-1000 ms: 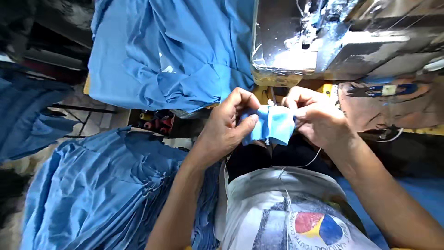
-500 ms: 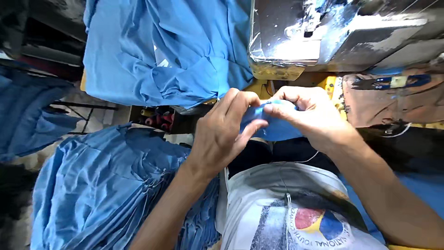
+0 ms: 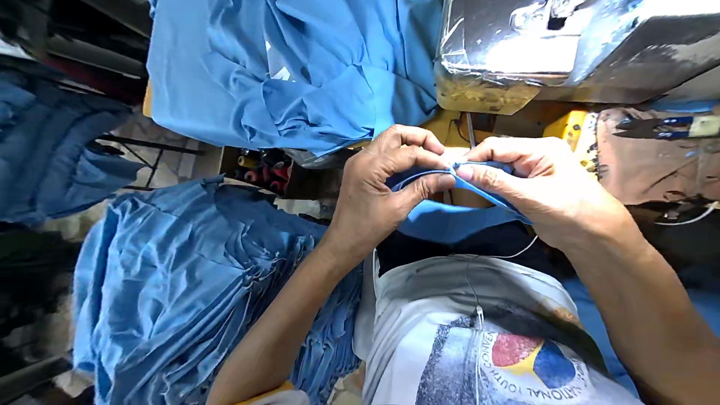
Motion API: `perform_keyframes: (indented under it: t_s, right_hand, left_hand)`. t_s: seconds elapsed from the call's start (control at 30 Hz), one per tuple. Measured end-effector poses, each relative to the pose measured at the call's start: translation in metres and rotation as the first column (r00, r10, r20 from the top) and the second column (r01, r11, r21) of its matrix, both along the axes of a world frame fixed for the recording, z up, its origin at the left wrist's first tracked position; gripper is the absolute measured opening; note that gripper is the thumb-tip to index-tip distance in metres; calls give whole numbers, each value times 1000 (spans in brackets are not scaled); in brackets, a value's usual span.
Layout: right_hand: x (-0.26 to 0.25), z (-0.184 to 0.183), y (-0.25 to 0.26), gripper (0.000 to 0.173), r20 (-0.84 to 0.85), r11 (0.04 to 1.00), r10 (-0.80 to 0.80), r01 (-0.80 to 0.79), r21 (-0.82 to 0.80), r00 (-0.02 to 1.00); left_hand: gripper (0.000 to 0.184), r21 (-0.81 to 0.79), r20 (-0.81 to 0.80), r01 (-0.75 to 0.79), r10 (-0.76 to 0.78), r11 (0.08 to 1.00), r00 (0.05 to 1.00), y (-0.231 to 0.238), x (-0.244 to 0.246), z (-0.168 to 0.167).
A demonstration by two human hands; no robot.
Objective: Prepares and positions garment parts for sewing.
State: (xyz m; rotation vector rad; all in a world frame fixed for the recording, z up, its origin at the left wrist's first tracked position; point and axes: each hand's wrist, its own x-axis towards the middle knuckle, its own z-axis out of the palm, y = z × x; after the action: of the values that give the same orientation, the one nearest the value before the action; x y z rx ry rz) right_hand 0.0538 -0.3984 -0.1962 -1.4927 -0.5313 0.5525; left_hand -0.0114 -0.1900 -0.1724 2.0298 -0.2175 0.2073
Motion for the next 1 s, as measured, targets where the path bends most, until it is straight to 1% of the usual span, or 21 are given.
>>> perform_keyframes:
  t_s: [0.13, 0.23, 0.27, 0.3, 0.33, 0.4, 0.43, 0.47, 0.53, 0.57, 0.63, 0.7, 0.77, 0.83, 0.87, 0.9, 0.93, 0.97, 1.0]
  right_hand:
    - [-2, -4, 1, 11, 64, 1000, -28, 28, -5, 998]
    - [-2, -4, 0, 14, 114, 998, -40, 45, -34, 993]
    - [-2, -4, 1, 14, 153, 997, -46, 55, -55, 987]
    - [-2, -5, 1, 16, 216, 992, -40, 64, -104, 976]
    - [-1, -6, -1, 22, 297, 979, -10, 69, -190, 955]
    - [2, -7, -6, 47, 439, 916, 114, 76, -393, 891]
    - [2, -8, -9, 53, 479, 891, 163, 79, -446, 863]
    - [3, -8, -10, 49, 510, 885, 184, 85, -458, 840]
    - [2, -7, -8, 32, 539, 915, 165, 75, -395, 826]
    - [3, -8, -5, 28, 537, 936, 148, 58, -348, 831]
    - [5, -10, 0, 25, 517, 966, 114, 26, -257, 848]
    - [5, -11, 3, 21, 463, 984, 94, -13, -175, 881]
    - [2, -14, 9, 18, 346, 991, 95, -56, -121, 933]
    - [-2, -32, 17, 17, 175, 987, 143, -127, -97, 974]
    - [-4, -44, 23, 18, 98, 982, 169, -159, -102, 981]
    - [-7, -51, 30, 21, 66, 980, 182, -175, -99, 981]
    - [-10, -50, 37, 23, 91, 980, 183, -174, -100, 979]
    - [-10, -38, 44, 24, 169, 983, 169, -153, -105, 971]
    - [-9, -20, 52, 24, 278, 989, 134, -110, -100, 951]
  left_hand:
    - [12, -72, -92, -64, 57, 995, 994, -4, 2, -6]
    - [15, -74, -184, -76, 61, 994, 981, -6, 3, -3]
    - [12, -54, -188, -94, 82, 994, 979, -7, 3, -2]
    - [9, -16, -178, -113, 108, 993, 978, -7, 3, -3]
    - [7, 24, -164, -122, 125, 992, 979, -6, 3, -3]
    - [8, 91, -158, -136, 149, 987, 976, -3, 2, -2]
    - [9, 103, -170, -147, 163, 984, 972, -2, 2, -1]
    - [9, 95, -193, -157, 173, 983, 966, -1, 2, -2]
    - [8, 27, -253, -169, 171, 985, 952, 1, 1, -3]
    - [8, -10, -271, -172, 163, 985, 949, 1, 1, -5]
    - [8, -44, -279, -174, 155, 984, 948, 2, -1, -5]
    - [8, -51, -265, -183, 164, 982, 950, 4, -5, -4]
    - [7, -55, -227, -194, 177, 980, 958, 7, -13, -8]
    - [8, -42, -165, -228, 219, 973, 962, 12, -23, -27]
    - [9, -21, -161, -267, 260, 963, 952, 16, -28, -39]
    - [10, -1, -185, -306, 300, 952, 936, 22, -34, -47]
    - [11, 16, -202, -331, 327, 944, 923, 28, -39, -46]
    - [12, 22, -186, -343, 341, 939, 922, 35, -43, -36]
    - [12, 33, -131, -337, 338, 941, 932, 41, -45, -18]
